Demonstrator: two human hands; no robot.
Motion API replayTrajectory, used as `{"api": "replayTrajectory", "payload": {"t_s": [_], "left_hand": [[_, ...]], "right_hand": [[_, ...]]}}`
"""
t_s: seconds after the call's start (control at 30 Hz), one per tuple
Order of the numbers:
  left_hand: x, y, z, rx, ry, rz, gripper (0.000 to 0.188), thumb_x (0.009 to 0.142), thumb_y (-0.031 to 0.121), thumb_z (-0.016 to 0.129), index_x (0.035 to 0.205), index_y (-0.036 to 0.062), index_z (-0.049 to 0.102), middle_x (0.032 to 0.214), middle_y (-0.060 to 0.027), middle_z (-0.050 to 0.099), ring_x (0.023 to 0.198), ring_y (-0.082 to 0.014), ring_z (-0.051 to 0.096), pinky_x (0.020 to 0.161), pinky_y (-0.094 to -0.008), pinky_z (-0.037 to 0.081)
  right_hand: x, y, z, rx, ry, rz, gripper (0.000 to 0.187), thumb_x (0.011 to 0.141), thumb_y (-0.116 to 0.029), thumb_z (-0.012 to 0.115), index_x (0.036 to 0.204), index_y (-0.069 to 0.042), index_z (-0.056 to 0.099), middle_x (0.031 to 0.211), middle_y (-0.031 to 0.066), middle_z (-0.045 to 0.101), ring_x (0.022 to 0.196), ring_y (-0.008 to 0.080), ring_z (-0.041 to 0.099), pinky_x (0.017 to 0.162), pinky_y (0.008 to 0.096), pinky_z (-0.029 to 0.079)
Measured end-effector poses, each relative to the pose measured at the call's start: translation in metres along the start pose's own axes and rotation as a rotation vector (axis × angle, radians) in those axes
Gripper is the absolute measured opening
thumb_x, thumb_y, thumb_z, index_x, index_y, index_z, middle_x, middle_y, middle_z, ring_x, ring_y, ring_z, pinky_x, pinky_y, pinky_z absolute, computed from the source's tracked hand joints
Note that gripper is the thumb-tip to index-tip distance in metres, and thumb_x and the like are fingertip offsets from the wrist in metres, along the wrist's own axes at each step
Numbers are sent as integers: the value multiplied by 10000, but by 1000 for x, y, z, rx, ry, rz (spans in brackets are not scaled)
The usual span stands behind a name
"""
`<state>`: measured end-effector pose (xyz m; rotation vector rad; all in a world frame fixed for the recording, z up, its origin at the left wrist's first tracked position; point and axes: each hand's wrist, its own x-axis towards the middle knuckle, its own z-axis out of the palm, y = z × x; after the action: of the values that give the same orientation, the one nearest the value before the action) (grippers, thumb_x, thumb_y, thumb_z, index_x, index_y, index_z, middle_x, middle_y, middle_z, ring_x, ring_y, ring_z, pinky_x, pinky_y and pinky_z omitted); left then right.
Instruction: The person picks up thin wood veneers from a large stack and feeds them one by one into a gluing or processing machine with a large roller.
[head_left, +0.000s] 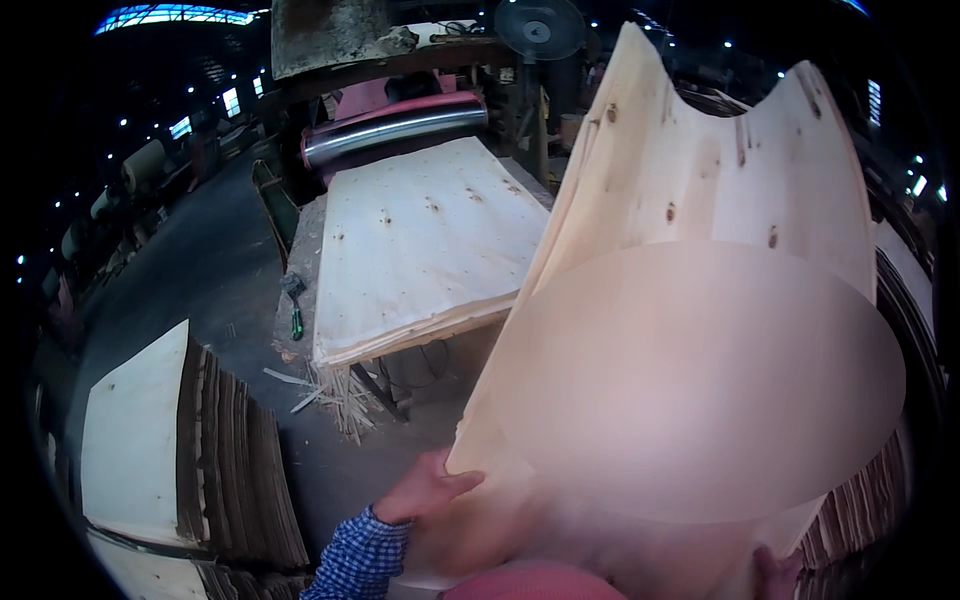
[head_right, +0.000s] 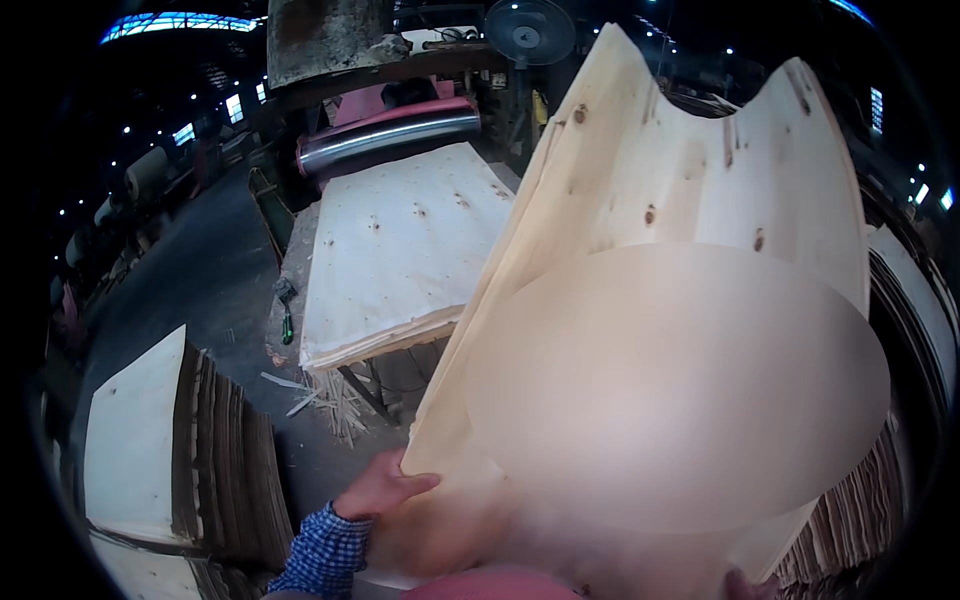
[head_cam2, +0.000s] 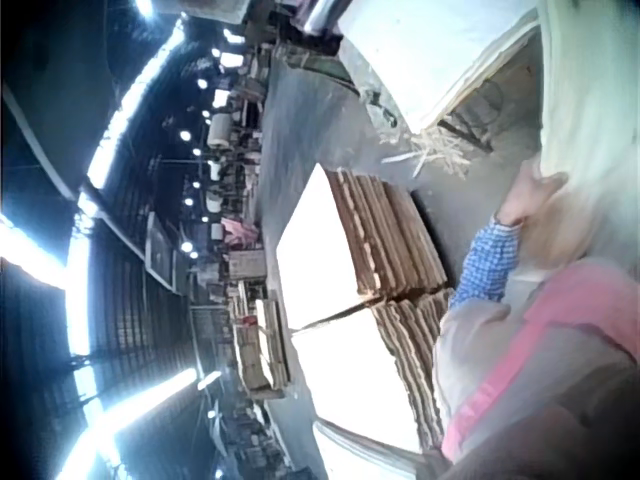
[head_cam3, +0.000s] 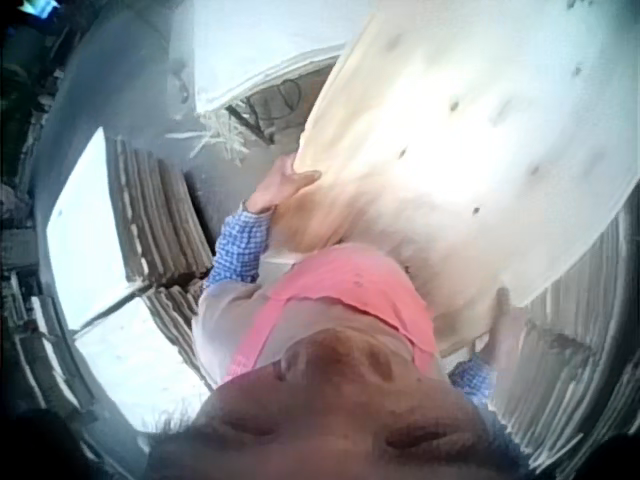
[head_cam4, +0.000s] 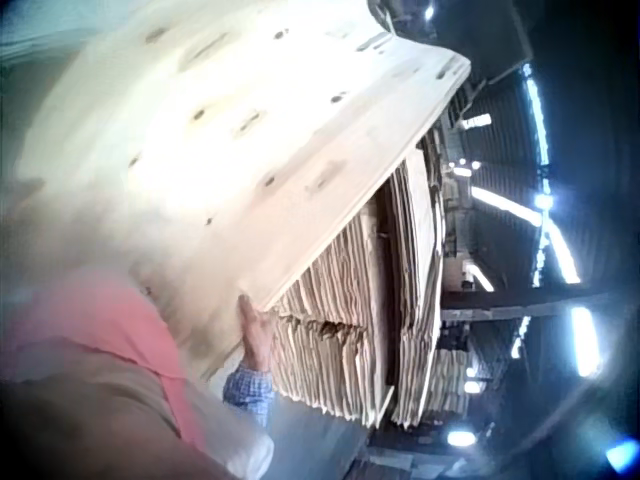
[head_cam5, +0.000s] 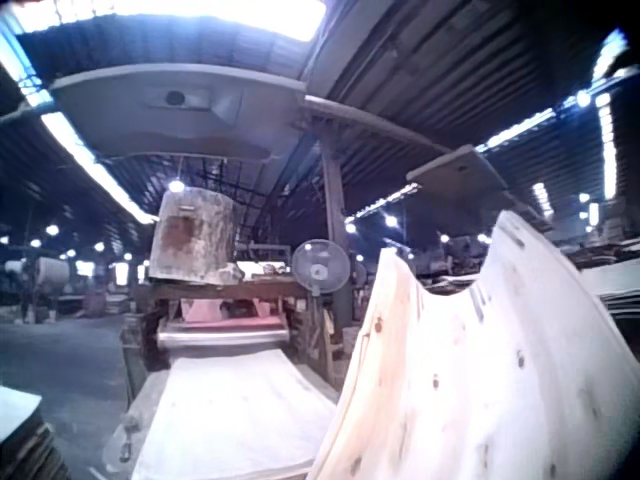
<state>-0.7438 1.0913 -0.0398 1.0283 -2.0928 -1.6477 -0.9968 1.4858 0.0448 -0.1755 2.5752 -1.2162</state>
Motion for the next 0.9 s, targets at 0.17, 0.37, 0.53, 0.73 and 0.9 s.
{"api": "replayTrajectory", "payload": {"t_s": [0.17,0.37,0.53,0.73,0.9], "left_hand": [[24,-7,-78,51,171,-90,374,824,166,709,1139,-15,619,1019,-76,688,904,-108,610,818,-275,497],[37,-14,-129,28,462,-176,333,825,79,688,1123,-50,612,985,-58,678,872,-91,596,781,-263,502],[63,10,-166,-45,663,-144,315,810,27,681,1106,-61,618,971,-77,684,848,-106,621,756,-268,514],[165,81,-276,21,835,-182,329,787,87,680,1077,-60,632,920,-117,686,801,-143,647,716,-296,539],[292,110,-354,384,934,-638,428,786,263,657,1073,-55,642,942,-149,688,800,-227,672,738,-335,541]], "right_hand": [[78,-57,85,242,-158,-162,481,782,-169,642,1188,69,542,1035,147,646,875,205,629,780,330,508],[170,-152,182,325,-468,-231,315,796,-78,646,1069,74,603,915,111,672,769,170,646,694,284,527],[262,-223,259,455,-627,-336,359,789,-51,644,1120,75,586,972,119,667,812,173,649,719,291,529],[435,-413,381,508,-959,-347,371,822,-48,628,1169,68,568,1022,159,669,849,232,679,752,338,562],[563,-541,543,255,-1191,-347,413,836,-195,661,1133,81,585,973,156,676,815,229,673,735,347,542]]}}
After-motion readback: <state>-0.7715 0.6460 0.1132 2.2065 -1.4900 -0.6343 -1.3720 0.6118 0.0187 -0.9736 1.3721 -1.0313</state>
